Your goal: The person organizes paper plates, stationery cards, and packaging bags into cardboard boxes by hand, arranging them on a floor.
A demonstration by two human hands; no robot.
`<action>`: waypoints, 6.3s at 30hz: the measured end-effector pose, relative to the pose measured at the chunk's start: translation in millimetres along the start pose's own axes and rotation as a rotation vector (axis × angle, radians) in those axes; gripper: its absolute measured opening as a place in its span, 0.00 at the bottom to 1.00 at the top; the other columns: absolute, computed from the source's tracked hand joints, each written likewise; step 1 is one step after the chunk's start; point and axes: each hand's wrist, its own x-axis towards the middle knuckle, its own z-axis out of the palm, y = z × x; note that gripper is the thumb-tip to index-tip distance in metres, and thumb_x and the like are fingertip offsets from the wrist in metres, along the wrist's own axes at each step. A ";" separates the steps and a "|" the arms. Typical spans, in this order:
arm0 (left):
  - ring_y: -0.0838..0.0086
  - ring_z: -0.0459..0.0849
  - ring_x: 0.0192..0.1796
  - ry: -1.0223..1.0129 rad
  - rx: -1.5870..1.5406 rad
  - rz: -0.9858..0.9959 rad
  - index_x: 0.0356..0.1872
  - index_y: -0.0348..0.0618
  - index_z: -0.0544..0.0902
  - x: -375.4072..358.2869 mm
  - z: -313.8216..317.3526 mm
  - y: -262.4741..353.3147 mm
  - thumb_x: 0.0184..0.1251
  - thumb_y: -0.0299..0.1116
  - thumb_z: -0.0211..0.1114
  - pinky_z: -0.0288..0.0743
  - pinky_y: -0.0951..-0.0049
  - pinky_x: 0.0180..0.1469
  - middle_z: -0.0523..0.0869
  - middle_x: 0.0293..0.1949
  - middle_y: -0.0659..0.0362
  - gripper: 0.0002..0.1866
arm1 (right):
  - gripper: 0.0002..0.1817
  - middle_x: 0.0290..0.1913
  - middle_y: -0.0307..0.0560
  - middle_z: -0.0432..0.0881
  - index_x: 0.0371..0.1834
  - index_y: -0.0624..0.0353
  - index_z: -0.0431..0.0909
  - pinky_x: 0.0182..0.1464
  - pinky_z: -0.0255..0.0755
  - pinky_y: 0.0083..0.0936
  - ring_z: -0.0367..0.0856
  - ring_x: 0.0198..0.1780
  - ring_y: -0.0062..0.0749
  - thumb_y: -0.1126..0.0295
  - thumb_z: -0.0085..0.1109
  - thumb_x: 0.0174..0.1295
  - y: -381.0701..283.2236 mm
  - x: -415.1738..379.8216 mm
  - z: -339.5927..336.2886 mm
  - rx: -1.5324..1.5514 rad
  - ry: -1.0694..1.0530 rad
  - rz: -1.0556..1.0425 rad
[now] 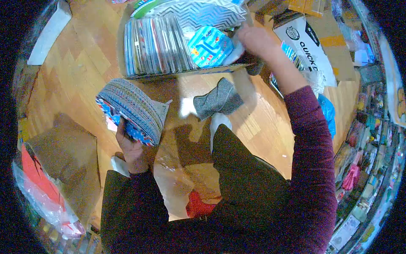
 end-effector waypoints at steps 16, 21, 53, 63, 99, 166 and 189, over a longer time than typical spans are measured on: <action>0.67 0.75 0.48 -0.117 -0.072 0.029 0.51 0.41 0.67 13.3 -17.6 -8.7 0.57 0.33 0.55 0.71 0.63 0.49 0.75 0.47 0.56 0.20 | 0.03 0.24 0.34 0.71 0.28 0.58 0.72 0.25 0.60 0.14 0.66 0.23 0.14 0.72 0.48 0.54 92.5 -129.5 -92.3 1.281 0.426 0.422; 0.61 0.73 0.50 -0.196 -0.145 0.033 0.55 0.39 0.63 5.1 -9.6 -29.1 0.57 0.41 0.53 0.67 0.57 0.53 0.71 0.52 0.54 0.26 | 0.05 0.28 0.38 0.74 0.27 0.59 0.71 0.30 0.65 0.20 0.70 0.28 0.21 0.71 0.53 0.49 20.5 -133.5 -99.9 1.281 0.430 0.040; 0.64 0.75 0.48 -0.072 -0.001 -0.229 0.53 0.39 0.65 -36.0 -32.5 -47.3 0.51 0.36 0.60 0.69 0.62 0.52 0.74 0.48 0.55 0.27 | 0.22 0.46 0.59 0.73 0.47 0.63 0.68 0.49 0.67 0.35 0.72 0.48 0.47 0.73 0.52 0.45 -17.8 75.3 85.7 0.564 -0.259 0.287; 0.64 0.75 0.47 -0.052 0.037 -0.243 0.52 0.38 0.66 -24.8 -26.7 -46.6 0.49 0.34 0.62 0.69 0.63 0.51 0.75 0.47 0.56 0.27 | 0.22 0.44 0.56 0.75 0.49 0.56 0.71 0.48 0.67 0.35 0.74 0.46 0.48 0.75 0.47 0.45 -11.2 94.3 104.0 0.629 -0.066 -0.043; 0.67 0.78 0.43 -0.546 0.626 -0.024 0.50 0.38 0.67 28.5 217.9 -76.0 0.46 0.20 0.59 0.73 0.68 0.45 0.77 0.43 0.55 0.25 | 0.13 0.31 0.39 0.78 0.38 0.65 0.74 0.35 0.67 0.17 0.73 0.32 0.15 0.76 0.57 0.48 -8.5 -213.1 13.2 1.919 0.159 0.656; 0.64 0.73 0.49 -0.322 1.222 0.094 0.52 0.31 0.66 -243.3 126.6 114.8 0.50 0.25 0.55 0.63 0.67 0.55 0.72 0.47 0.49 0.25 | 0.11 0.33 0.58 0.78 0.34 0.61 0.75 0.38 0.72 0.38 0.78 0.37 0.45 0.75 0.48 0.47 2.5 39.8 -14.7 0.402 0.280 0.154; 0.53 0.71 0.46 -0.450 2.027 0.639 0.50 0.39 0.67 -297.3 80.2 145.2 0.48 0.33 0.62 0.67 0.62 0.45 0.72 0.44 0.46 0.26 | 0.13 0.30 0.36 0.77 0.41 0.63 0.76 0.27 0.57 0.10 0.64 0.25 0.11 0.67 0.53 0.57 -14.3 -121.8 -219.1 1.401 0.680 0.201</action>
